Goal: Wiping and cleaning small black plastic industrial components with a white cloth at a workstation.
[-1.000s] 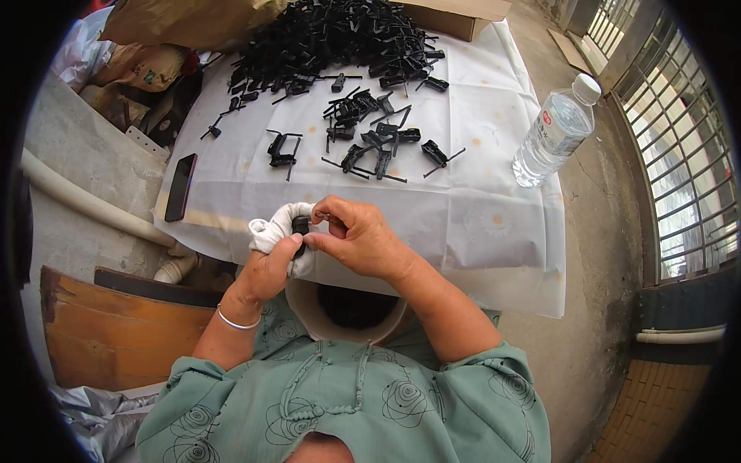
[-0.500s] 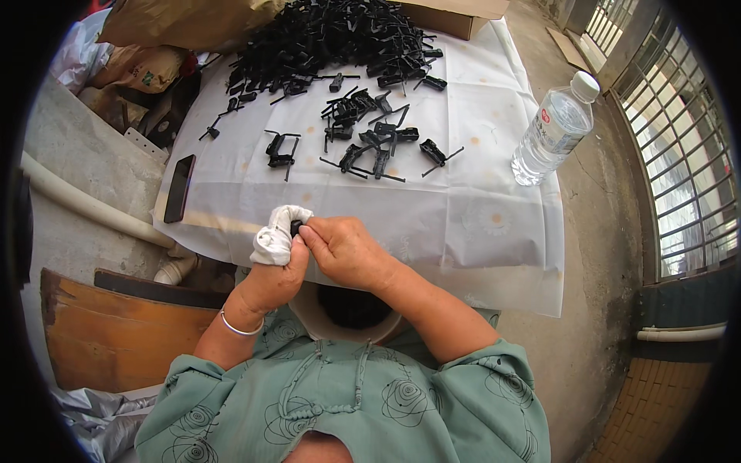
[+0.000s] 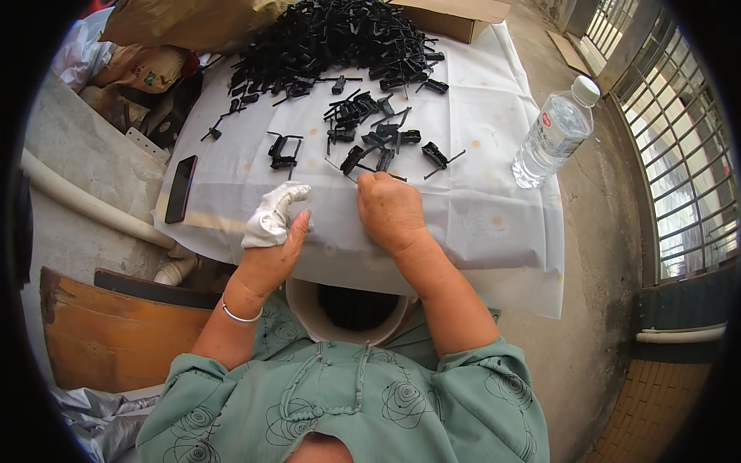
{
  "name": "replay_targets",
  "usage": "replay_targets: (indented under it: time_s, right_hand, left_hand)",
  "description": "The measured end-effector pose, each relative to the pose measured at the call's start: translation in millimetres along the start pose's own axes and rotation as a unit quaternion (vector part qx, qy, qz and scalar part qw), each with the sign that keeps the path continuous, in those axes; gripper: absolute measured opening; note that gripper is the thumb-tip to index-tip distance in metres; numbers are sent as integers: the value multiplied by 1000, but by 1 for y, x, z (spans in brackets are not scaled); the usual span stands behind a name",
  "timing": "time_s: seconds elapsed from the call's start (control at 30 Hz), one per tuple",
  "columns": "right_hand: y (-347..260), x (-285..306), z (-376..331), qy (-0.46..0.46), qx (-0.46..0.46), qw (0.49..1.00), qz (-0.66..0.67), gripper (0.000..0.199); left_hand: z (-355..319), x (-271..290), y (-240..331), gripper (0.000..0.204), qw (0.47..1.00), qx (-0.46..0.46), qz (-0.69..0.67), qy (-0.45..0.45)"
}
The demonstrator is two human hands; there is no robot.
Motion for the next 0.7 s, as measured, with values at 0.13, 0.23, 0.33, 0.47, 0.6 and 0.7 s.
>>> replay_targets:
  time_s: [0.13, 0.23, 0.33, 0.47, 0.6, 0.7]
  right_hand:
    - [-30, 11, -9, -35, 107, 985, 131, 6]
    - [-38, 11, -13, -29, 110, 967, 230, 6]
    - [-33, 12, -11, -32, 4, 943, 331, 10]
    - [-22, 1, -13, -80, -160, 872, 456, 20]
    - [-28, 2, -12, -105, -135, 864, 474, 24]
    - [-38, 6, -12, -103, -16, 893, 439, 26]
  left_hand:
    - [17, -7, 2, 26, 997, 8, 73, -18]
    - [19, -17, -7, 23, 985, 124, -17, -118]
    - [8, -20, -10, 22, 953, 174, -210, -133]
    - [-1, -18, 6, 22, 912, 198, -306, -189]
    - [-4, -15, 7, 26, 932, 180, -267, -166]
    - [-4, -12, 13, 26, 950, 175, -210, -149]
Point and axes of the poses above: each hand's wrist, its own z-axis towards the middle knuckle, its own x-axis out of the back of the hand, y = z × x, the point moved 5 cm from there along z, towards the middle knuckle, and after that the axes turned 8 degrees about z, right-handed, at the moved point
